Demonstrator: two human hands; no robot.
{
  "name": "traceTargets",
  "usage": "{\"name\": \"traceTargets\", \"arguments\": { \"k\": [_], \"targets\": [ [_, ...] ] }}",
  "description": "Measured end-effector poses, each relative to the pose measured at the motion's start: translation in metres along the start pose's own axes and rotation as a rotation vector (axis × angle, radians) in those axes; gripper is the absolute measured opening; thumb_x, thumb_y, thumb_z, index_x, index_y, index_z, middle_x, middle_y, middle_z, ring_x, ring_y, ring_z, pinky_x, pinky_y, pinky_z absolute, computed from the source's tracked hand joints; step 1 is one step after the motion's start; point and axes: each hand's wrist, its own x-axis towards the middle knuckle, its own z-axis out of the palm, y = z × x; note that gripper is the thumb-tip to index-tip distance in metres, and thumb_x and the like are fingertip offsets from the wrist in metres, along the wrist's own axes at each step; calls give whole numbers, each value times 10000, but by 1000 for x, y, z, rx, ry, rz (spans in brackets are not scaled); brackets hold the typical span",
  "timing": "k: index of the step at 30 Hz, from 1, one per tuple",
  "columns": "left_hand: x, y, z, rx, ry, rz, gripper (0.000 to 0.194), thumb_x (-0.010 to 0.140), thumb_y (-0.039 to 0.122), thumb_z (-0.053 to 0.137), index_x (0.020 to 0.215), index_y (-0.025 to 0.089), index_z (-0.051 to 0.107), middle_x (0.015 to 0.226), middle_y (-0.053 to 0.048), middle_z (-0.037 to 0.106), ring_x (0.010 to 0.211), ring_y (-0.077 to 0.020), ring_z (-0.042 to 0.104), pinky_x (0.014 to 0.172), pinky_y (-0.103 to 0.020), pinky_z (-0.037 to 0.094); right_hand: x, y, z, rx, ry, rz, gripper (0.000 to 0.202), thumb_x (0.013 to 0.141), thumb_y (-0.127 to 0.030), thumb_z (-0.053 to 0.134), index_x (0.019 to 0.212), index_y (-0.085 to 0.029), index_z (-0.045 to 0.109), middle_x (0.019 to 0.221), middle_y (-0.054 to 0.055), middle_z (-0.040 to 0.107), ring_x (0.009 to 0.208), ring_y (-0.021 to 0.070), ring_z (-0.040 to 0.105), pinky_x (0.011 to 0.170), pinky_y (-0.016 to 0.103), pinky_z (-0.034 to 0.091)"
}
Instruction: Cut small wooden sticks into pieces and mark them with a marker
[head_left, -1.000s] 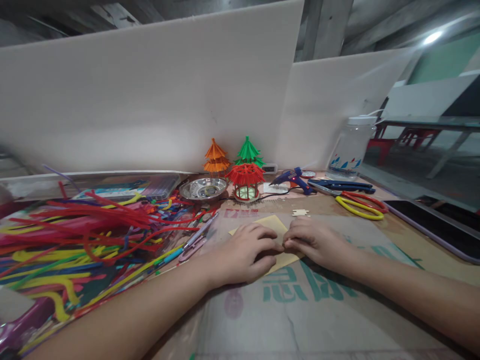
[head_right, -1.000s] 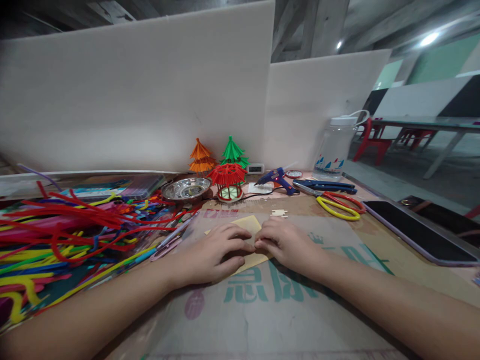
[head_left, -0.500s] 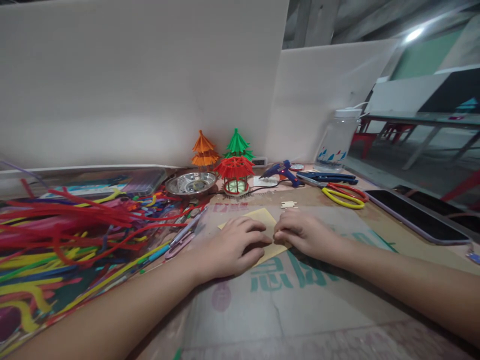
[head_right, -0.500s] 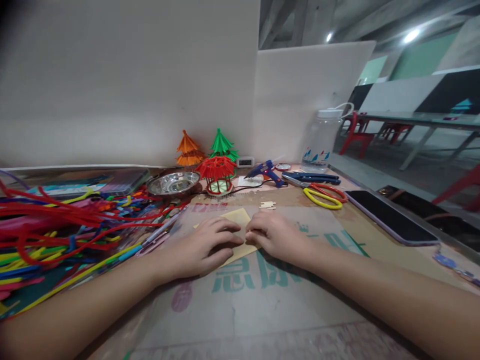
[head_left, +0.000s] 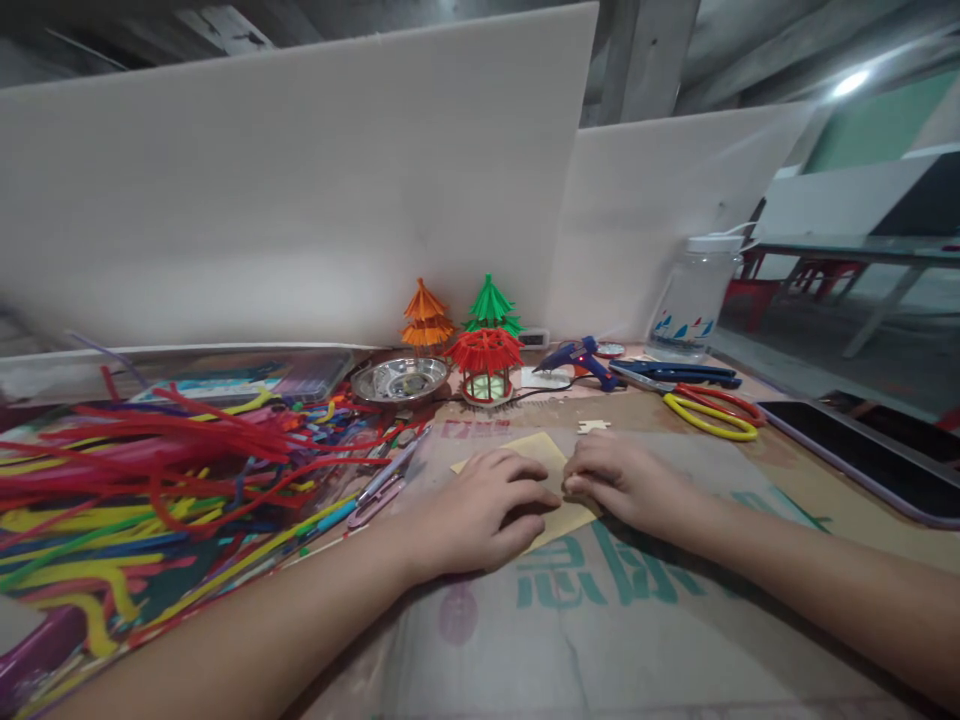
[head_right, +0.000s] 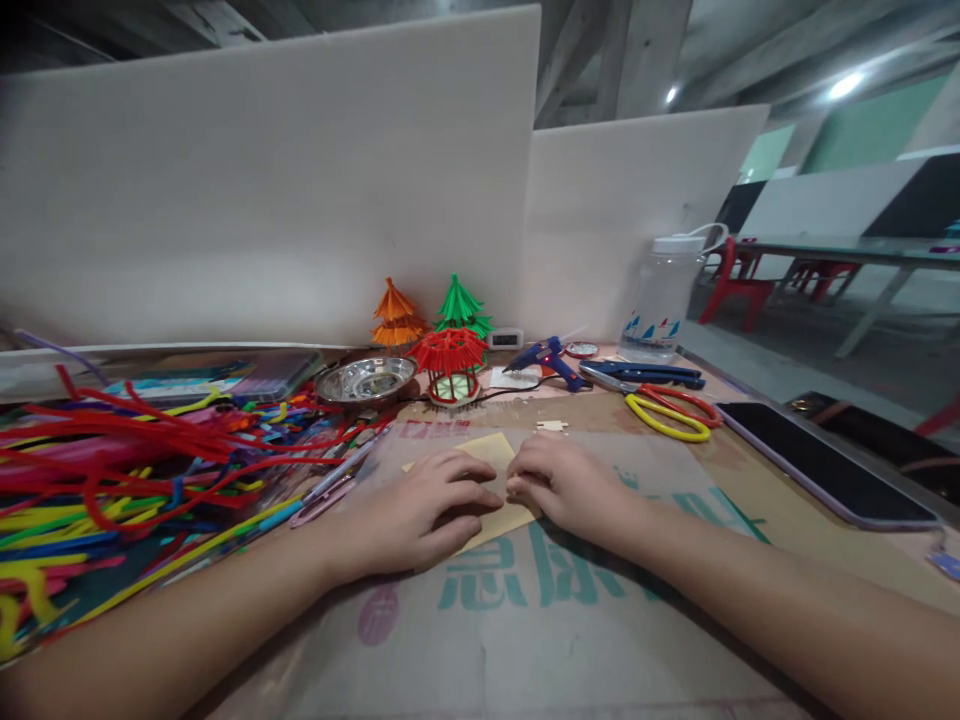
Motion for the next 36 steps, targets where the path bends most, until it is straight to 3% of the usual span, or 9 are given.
{"name": "traceTargets", "arguments": {
  "k": [5, 11, 17, 36],
  "targets": [
    [1, 2, -2, 5, -27, -11, 272, 965, 258, 539, 1203, 263, 670, 1318, -58, 612, 1287, -241, 507, 1111, -418, 391, 1, 1, -1, 27, -42, -2, 231, 945, -257, 551, 795, -182, 710, 762, 59, 690, 767, 182, 586, 721, 307, 434],
    [0, 0, -1, -6, -18, 1, 273, 997, 296, 503, 1211, 269, 668, 1318, -53, 610, 1263, -233, 521, 1093, -418, 404, 1, 1, 0, 4, -6, 2, 205, 931, -240, 583, 780, -182, 708, 730, 42, 682, 743, 175, 582, 739, 314, 426],
    [0, 0, 0, 8, -37, -1, 278, 988, 286, 510, 1210, 272, 675, 1320, -68, 606, 1273, -249, 516, 1094, -438, 407, 1, 1, -2, -57, 0, -77, 191, 938, -233, 583, 814, -177, 717, 770, 56, 685, 755, 177, 585, 753, 329, 426],
    [1, 1, -2, -1, -38, -9, 277, 978, 286, 521, 1209, 277, 674, 1323, -61, 605, 1281, -249, 513, 1106, -431, 404, 0, -8, -1, -49, -33, 4, 186, 937, -237, 569, 819, -176, 698, 776, 57, 699, 767, 185, 585, 755, 328, 433]
  ]
}}
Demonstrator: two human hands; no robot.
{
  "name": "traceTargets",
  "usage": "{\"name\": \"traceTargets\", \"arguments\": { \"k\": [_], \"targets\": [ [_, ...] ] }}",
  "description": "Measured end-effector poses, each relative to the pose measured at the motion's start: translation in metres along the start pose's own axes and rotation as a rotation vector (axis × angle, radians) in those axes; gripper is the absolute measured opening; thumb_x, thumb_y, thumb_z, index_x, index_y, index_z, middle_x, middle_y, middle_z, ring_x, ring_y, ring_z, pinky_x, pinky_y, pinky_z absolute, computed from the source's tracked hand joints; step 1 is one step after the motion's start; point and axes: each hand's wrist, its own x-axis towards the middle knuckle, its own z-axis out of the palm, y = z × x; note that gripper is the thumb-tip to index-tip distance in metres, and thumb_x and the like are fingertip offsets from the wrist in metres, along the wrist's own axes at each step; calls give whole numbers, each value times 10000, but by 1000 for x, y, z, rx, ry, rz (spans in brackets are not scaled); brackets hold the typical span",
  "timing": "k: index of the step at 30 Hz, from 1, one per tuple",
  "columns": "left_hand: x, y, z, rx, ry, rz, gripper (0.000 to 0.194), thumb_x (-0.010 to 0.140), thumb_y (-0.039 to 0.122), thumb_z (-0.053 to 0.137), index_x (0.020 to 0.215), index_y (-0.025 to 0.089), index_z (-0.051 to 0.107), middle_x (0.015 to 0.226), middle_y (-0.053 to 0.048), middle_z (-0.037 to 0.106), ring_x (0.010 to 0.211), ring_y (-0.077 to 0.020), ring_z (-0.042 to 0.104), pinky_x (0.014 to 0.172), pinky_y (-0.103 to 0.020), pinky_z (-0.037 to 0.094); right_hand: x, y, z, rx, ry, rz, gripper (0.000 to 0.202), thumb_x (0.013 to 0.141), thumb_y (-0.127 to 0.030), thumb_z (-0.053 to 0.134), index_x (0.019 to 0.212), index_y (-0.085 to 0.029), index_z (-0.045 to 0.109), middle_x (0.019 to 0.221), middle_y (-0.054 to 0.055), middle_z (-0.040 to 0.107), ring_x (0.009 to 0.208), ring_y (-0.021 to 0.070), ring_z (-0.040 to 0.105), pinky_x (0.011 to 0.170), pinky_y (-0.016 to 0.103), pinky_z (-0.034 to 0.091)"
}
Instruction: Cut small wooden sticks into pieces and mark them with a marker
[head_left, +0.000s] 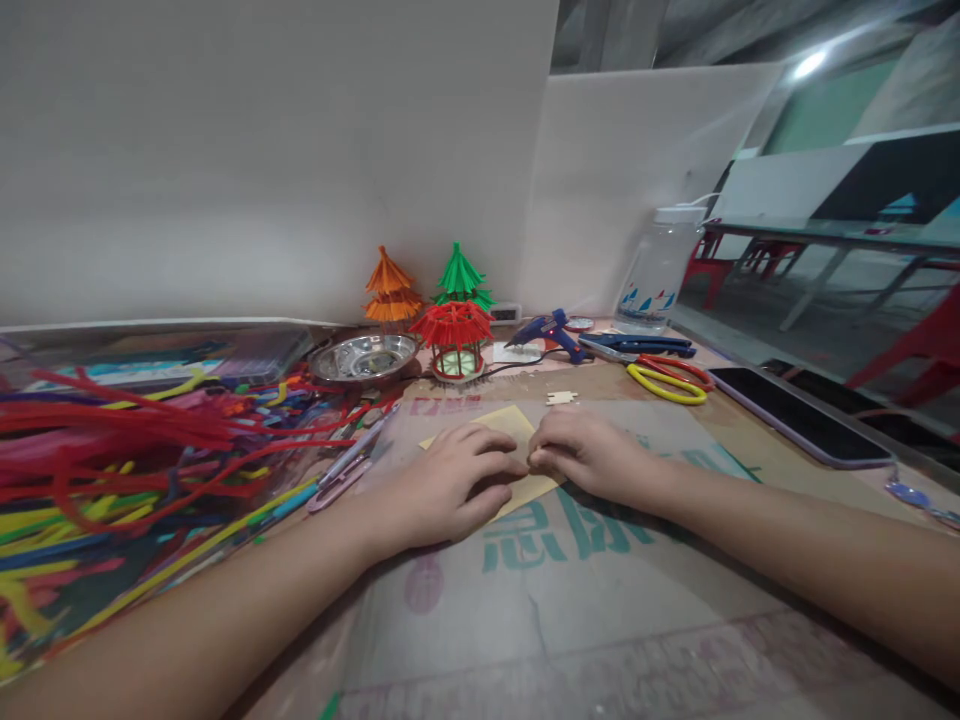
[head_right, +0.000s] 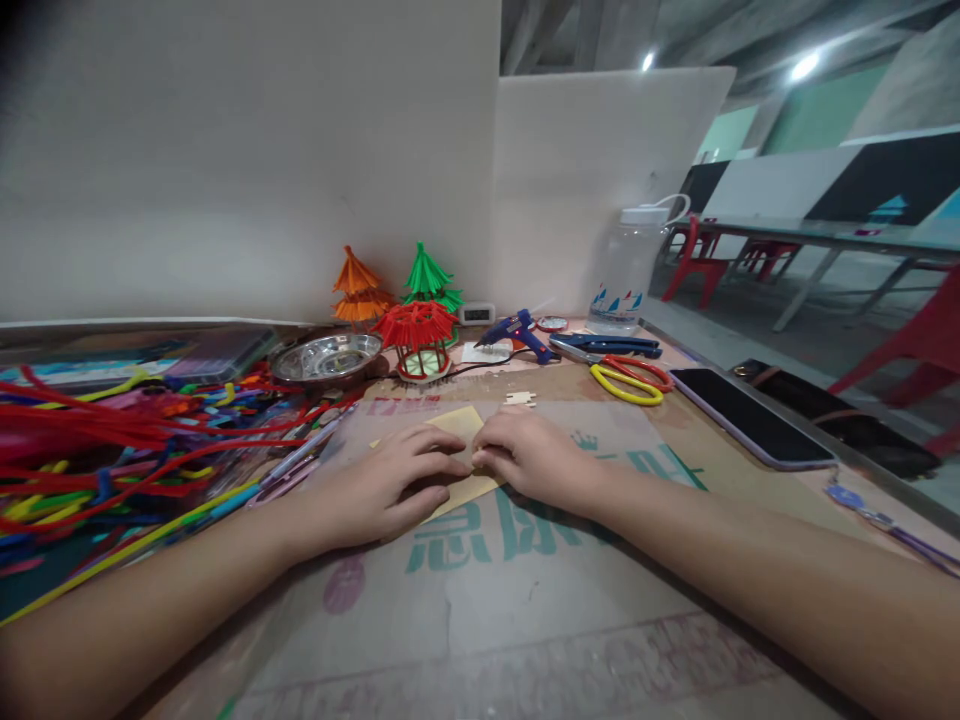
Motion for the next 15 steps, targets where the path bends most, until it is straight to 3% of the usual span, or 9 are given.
{"name": "traceTargets", "arguments": {
  "k": [10, 15],
  "targets": [
    [-1, -1, 1, -9, 12, 2, 280, 977, 289, 522, 1212, 284, 673, 1324, -64, 609, 1286, -256, 514, 1108, -442, 405, -1, 4, 1, 2, 17, -2, 188, 931, -251, 568, 808, -182, 692, 762, 55, 692, 760, 186, 584, 759, 339, 440],
    [-1, -1, 2, -7, 20, 19, 247, 981, 284, 519, 1166, 266, 681, 1307, -54, 612, 1264, -239, 522, 1099, -419, 409, -1, -4, -2, 146, -39, 41, 175, 921, -225, 558, 813, -179, 689, 798, 58, 700, 804, 189, 608, 756, 327, 458]
  ]
}}
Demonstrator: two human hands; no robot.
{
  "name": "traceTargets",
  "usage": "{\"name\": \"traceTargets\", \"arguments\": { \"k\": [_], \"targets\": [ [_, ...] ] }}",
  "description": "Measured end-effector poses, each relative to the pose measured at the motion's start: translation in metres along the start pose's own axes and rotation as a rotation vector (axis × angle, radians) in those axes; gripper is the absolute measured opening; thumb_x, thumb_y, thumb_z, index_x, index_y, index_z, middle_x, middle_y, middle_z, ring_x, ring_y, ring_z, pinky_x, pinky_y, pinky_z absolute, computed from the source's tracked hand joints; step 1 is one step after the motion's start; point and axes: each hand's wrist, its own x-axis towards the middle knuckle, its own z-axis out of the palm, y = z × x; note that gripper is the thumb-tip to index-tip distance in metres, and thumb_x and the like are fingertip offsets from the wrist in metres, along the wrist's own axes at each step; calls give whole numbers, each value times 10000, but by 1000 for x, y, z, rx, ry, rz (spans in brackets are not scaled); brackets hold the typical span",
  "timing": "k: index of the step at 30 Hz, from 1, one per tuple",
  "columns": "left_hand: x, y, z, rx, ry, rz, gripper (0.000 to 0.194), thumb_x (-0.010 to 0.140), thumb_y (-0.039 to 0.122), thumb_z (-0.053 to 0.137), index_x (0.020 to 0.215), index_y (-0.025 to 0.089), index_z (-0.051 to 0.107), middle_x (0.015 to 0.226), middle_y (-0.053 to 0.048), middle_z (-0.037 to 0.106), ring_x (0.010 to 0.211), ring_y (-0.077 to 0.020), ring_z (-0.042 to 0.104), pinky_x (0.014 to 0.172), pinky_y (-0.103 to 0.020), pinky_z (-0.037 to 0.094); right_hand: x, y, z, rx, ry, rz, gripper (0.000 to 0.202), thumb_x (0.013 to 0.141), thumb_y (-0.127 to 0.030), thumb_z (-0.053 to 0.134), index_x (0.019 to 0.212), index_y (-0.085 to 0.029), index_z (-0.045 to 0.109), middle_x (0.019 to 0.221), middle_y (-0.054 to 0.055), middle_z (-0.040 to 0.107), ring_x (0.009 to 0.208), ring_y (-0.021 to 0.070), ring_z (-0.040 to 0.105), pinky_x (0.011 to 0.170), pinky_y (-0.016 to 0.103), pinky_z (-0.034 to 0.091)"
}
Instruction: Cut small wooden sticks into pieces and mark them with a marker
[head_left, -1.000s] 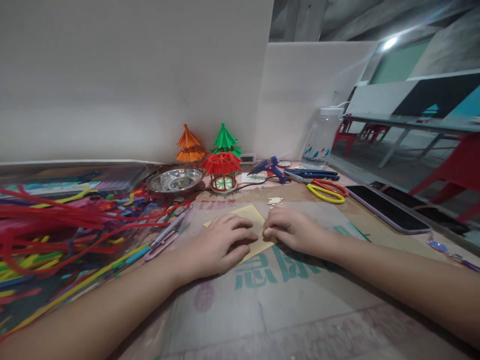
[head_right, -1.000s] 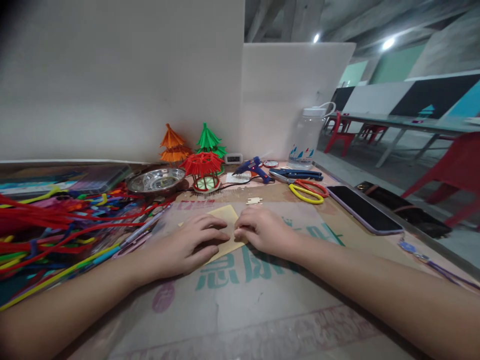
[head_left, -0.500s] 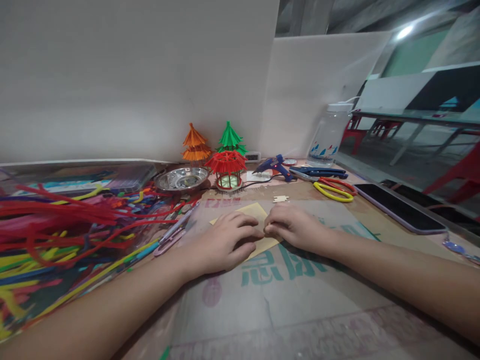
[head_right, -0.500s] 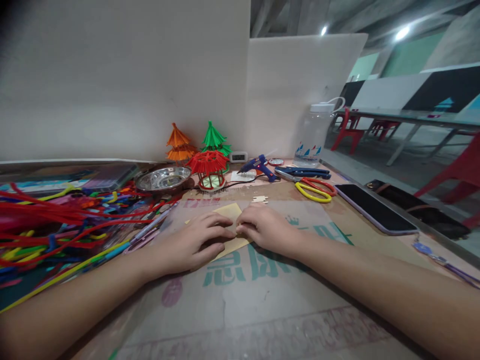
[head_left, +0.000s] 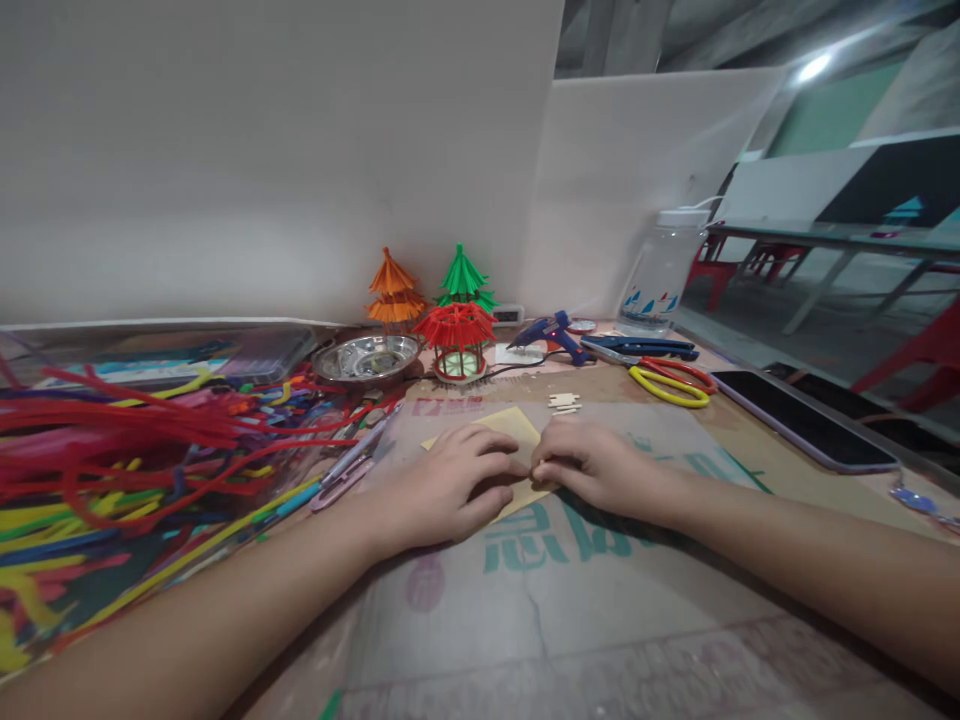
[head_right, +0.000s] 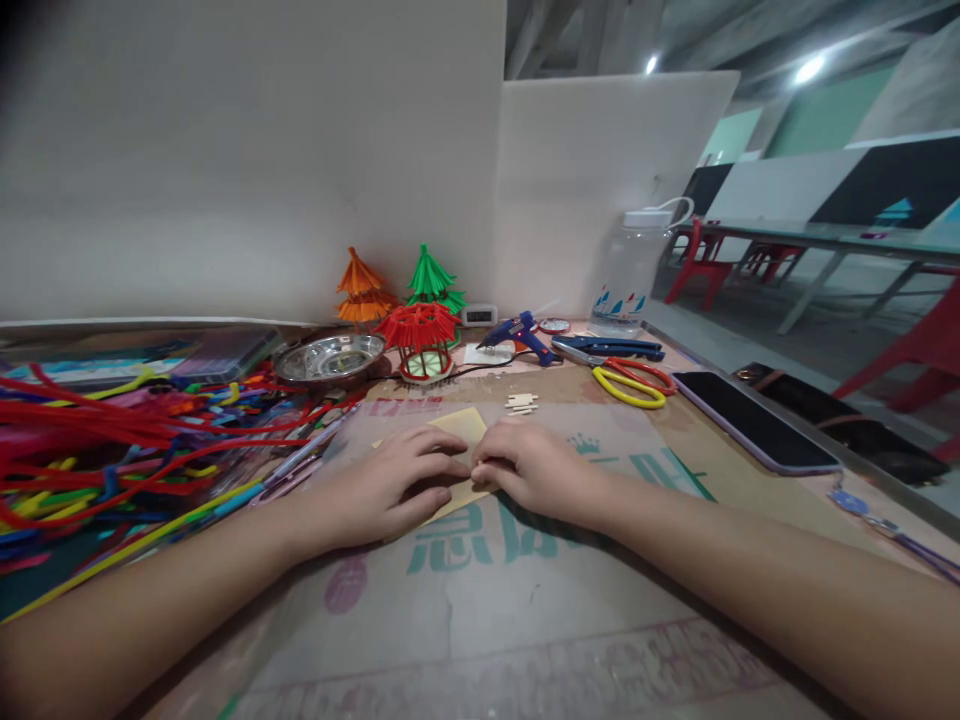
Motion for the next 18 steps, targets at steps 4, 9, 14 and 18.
{"name": "traceTargets", "arguments": {
  "k": [4, 9, 14, 18],
  "targets": [
    [0, -1, 1, -49, 76, 0, 232, 952, 263, 576, 1159, 245, 679, 1259, -54, 643, 1218, -224, 555, 1072, -390, 425, 2, -9, -2, 423, 36, 255, 78, 881, -251, 608, 836, -189, 627, 793, 32, 700, 745, 164, 651, 699, 304, 496],
    [-1, 0, 3, -74, 390, -27, 157, 951, 327, 615, 1010, 197, 680, 1102, -66, 684, 1067, -215, 619, 962, -368, 463, 2, -20, 3, 941, 14, 391, 230, 798, -316, 754, 832, -195, 561, 815, 23, 721, 804, 158, 703, 789, 317, 545],
    [-3, 8, 7, -128, 466, 42, 86, 937, 288, 645, 940, 204, 668, 1040, -48, 676, 1009, -198, 617, 930, -358, 449, -1, -29, 10, 1031, -20, 387, 270, 844, -395, 736, 942, -200, 577, 808, 6, 725, 810, 145, 702, 798, 309, 548],
    [-5, 16, 8, -183, 483, 12, 68, 918, 259, 681, 911, 199, 650, 1013, -26, 661, 983, -173, 608, 909, -323, 438, -3, -33, 12, 945, -23, 365, 218, 867, -365, 719, 896, -189, 594, 773, -15, 687, 749, 112, 663, 735, 251, 522]
  ]
}}
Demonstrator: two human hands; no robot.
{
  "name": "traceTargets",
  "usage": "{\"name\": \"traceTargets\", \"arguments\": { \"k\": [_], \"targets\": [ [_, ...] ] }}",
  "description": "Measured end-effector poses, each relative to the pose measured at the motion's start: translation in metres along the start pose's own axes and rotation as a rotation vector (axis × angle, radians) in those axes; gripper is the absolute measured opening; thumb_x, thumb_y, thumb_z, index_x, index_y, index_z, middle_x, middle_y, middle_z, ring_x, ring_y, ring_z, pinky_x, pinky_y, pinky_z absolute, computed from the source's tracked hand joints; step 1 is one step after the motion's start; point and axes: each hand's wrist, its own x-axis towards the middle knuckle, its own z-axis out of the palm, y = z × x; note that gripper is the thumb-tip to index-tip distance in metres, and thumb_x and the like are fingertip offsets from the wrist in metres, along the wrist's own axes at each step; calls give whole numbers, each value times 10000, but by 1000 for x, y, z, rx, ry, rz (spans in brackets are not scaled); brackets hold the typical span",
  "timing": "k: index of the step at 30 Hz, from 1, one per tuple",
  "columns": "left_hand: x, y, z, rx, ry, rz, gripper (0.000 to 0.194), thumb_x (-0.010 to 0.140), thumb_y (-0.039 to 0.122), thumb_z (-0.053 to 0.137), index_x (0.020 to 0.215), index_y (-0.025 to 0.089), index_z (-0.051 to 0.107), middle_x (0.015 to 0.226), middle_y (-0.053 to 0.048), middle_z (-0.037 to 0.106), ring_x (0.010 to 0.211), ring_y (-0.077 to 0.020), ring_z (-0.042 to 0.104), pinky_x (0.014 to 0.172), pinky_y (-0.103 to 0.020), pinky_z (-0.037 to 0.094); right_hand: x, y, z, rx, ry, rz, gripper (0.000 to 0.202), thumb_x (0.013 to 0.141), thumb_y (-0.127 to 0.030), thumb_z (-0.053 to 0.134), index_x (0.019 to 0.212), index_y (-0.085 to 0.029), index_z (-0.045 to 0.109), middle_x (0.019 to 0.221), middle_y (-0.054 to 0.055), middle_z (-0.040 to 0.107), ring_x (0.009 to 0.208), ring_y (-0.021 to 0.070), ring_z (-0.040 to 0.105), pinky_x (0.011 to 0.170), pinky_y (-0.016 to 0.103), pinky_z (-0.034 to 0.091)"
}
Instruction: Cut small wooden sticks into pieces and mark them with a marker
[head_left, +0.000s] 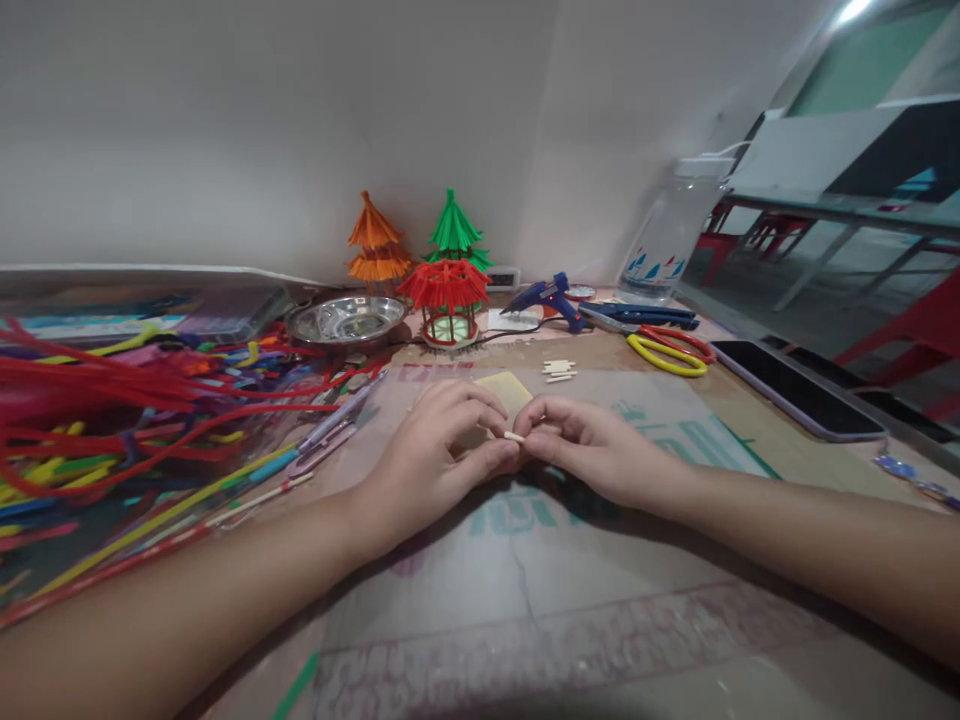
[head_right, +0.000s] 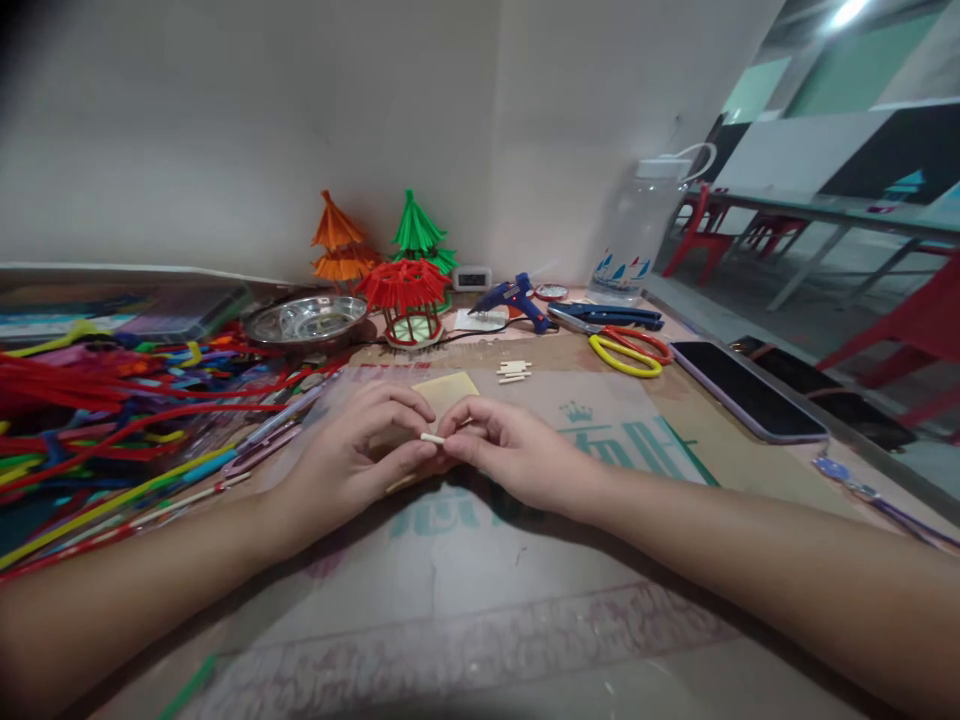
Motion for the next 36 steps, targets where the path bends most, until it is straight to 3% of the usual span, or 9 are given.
{"name": "traceTargets", "arguments": {
  "k": [7, 14, 19, 26, 36],
  "targets": [
    [0, 1, 1, -18, 9, -30, 38, 931, 240, 664, 943, 211, 642, 1033, -14, 641, 1009, -161, 595, 916, -300, 427, -2, 3, 3, 2, -97, -7, 208, 924, -379, 647, 878, -182, 596, 841, 27, 723, 810, 130, 688, 792, 279, 534],
    [-1, 2, -1, -23, 21, -8, 40, 947, 208, 632, 973, 217, 661, 1053, -16, 636, 1025, -154, 594, 933, -301, 432, -1, 3, 3, 28, -110, -19, 189, 912, -364, 659, 877, -189, 598, 827, 26, 740, 830, 136, 707, 837, 302, 548],
    [2, 3, -3, -48, 24, -32, 86, 965, 176, 585, 948, 201, 665, 1009, -14, 659, 1001, -150, 603, 922, -290, 443, -2, 4, 3, -12, -12, -23, 165, 881, -324, 685, 942, -192, 608, 850, 37, 759, 833, 153, 722, 837, 328, 557],
    [3, 0, -4, 25, 43, -64, 100, 968, 208, 588, 961, 210, 687, 997, -16, 673, 985, -169, 607, 896, -315, 451, -3, 3, 3, -115, 145, -145, 139, 884, -281, 658, 971, -192, 597, 823, 17, 717, 803, 150, 717, 786, 318, 583],
    [3, -6, 0, 65, -49, -97, 188, 973, 295, 575, 862, 210, 700, 1003, -29, 665, 969, -195, 599, 880, -352, 436, -2, 3, -2, -210, 175, -208, 178, 858, -307, 703, 981, -186, 661, 944, 34, 737, 882, 159, 715, 826, 314, 559]
  ]
}}
